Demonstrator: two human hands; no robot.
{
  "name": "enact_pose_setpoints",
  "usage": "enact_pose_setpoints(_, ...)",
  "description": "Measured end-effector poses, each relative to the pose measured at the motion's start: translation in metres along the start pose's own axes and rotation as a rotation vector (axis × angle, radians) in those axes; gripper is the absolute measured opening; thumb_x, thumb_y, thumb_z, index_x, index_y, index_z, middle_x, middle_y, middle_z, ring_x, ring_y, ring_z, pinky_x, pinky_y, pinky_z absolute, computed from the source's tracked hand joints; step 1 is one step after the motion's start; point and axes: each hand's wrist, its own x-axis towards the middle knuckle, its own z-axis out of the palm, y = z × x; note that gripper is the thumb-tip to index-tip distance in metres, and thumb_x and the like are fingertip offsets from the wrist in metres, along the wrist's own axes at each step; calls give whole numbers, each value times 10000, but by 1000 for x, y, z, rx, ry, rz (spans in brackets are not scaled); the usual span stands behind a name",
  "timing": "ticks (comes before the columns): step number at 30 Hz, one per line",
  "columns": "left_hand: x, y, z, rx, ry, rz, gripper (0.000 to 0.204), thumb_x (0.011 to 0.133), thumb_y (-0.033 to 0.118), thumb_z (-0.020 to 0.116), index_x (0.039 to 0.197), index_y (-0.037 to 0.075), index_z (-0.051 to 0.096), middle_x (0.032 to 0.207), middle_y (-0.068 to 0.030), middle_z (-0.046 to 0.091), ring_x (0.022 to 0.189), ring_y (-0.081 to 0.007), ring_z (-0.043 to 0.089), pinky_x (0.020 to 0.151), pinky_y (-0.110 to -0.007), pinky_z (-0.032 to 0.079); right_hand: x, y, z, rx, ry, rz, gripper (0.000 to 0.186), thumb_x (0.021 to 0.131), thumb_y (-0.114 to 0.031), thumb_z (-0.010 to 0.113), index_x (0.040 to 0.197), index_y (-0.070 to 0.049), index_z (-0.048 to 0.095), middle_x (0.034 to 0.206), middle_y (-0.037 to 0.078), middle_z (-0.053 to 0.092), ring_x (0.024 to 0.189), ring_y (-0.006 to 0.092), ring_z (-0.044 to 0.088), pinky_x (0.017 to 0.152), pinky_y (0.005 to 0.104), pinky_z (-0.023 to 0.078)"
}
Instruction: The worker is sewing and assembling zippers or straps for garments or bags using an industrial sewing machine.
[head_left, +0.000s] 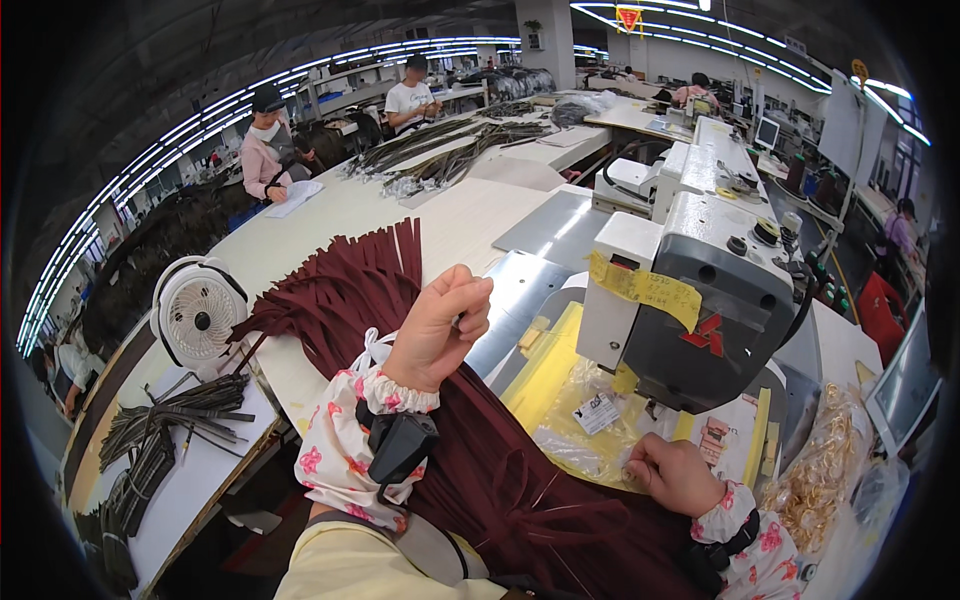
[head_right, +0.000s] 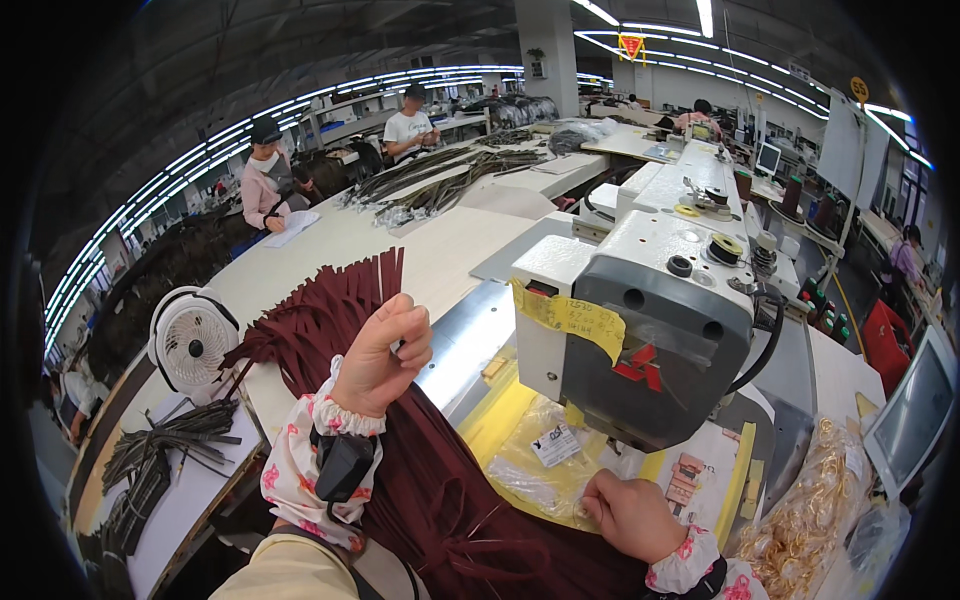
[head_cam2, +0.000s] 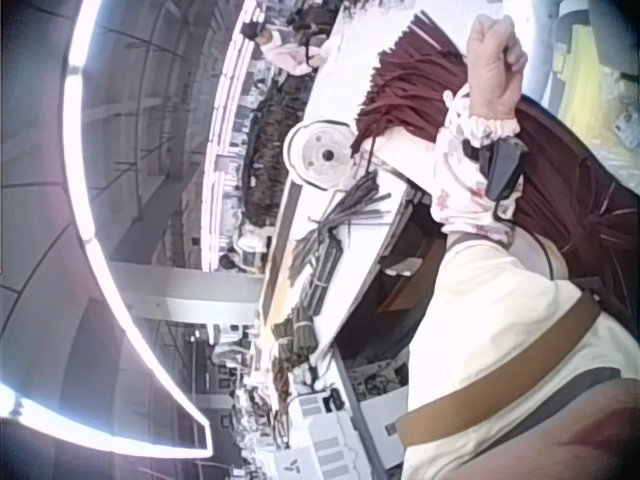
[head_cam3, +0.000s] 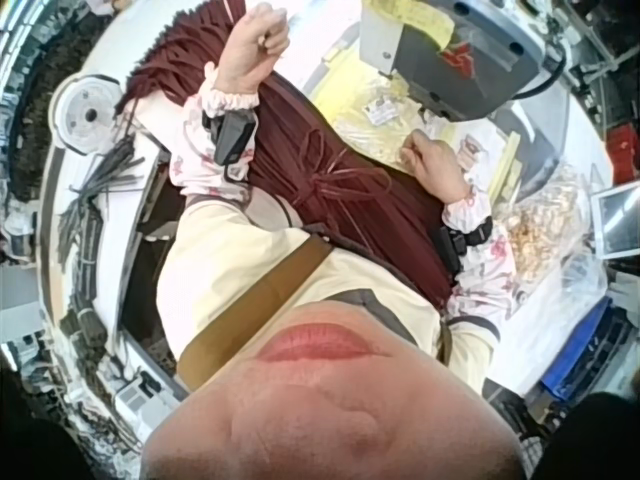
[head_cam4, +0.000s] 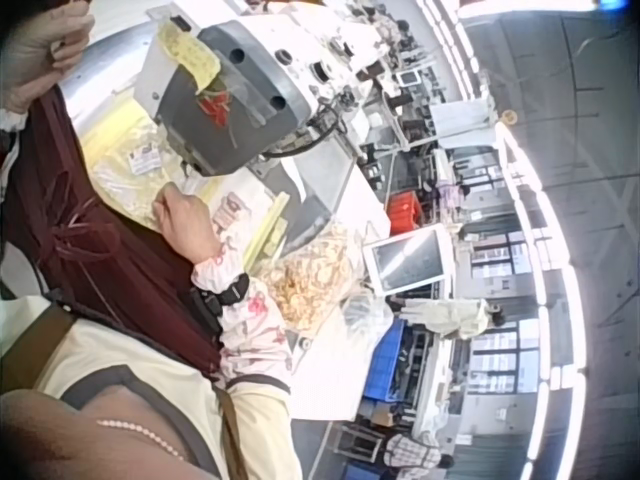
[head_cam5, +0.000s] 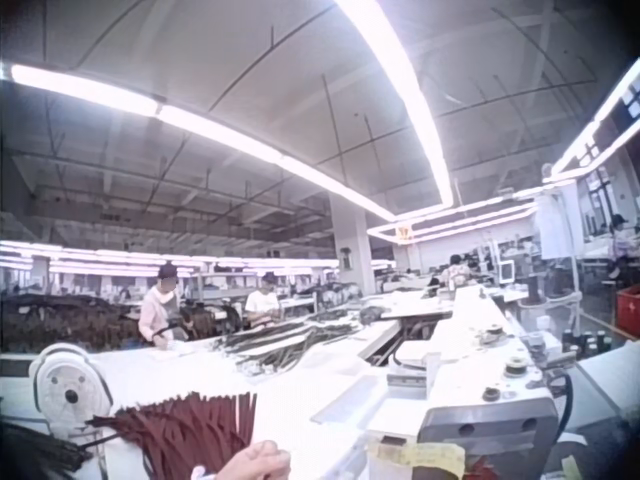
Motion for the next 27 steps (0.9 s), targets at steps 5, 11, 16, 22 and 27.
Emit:
enact_pose_setpoints(5, 0, 1, 1, 17, -17, -5, 311, 829, 77, 542, 631, 155, 315, 614, 46, 351, 505, -51, 302, 456, -189, 260, 0, -2, -1, -1, 5, 1, 102, 772, -134, 573, 772, -60, 503, 584, 133, 560, 571, 332, 566, 507, 405, 436)
enact_pose_setpoints(11, 0, 0, 1, 9, -18, -10, 311, 826, 72, 544, 633, 154, 316, 613, 48, 354, 506, -51, 311, 455, -190, 261, 0, -2, -3, 9, -11, 0, 97, 773, -118, 569, 779, -48, 502, 584, 145, 553, 578, 343, 561, 509, 406, 432)
enact_pose_setpoints(16, 0, 1, 1, 14, -31, -18, 314, 827, 78, 550, 636, 156, 314, 613, 49, 353, 505, -51, 312, 455, -190, 260, 1, -2, -2, 56, -11, 3, 95, 774, -107, 569, 777, -41, 500, 582, 152, 550, 566, 347, 556, 507, 410, 431)
enact_pose_setpoints(22, 0, 1, 2, 19, -20, -16, 313, 827, 81, 553, 636, 154, 317, 609, 46, 351, 506, -53, 308, 456, -190, 260, 1, -1, -1, 47, -14, 0, 95, 772, -105, 570, 776, -41, 500, 581, 152, 550, 568, 345, 559, 507, 410, 431)
enact_pose_setpoints(27, 0, 1, 2, 24, -25, -18, 308, 828, 80, 553, 636, 153, 324, 605, 44, 351, 504, -54, 306, 453, -190, 260, 0, -2, -2, 23, -5, -14, 96, 771, -111, 572, 780, -46, 501, 582, 148, 554, 568, 342, 561, 506, 410, 434)
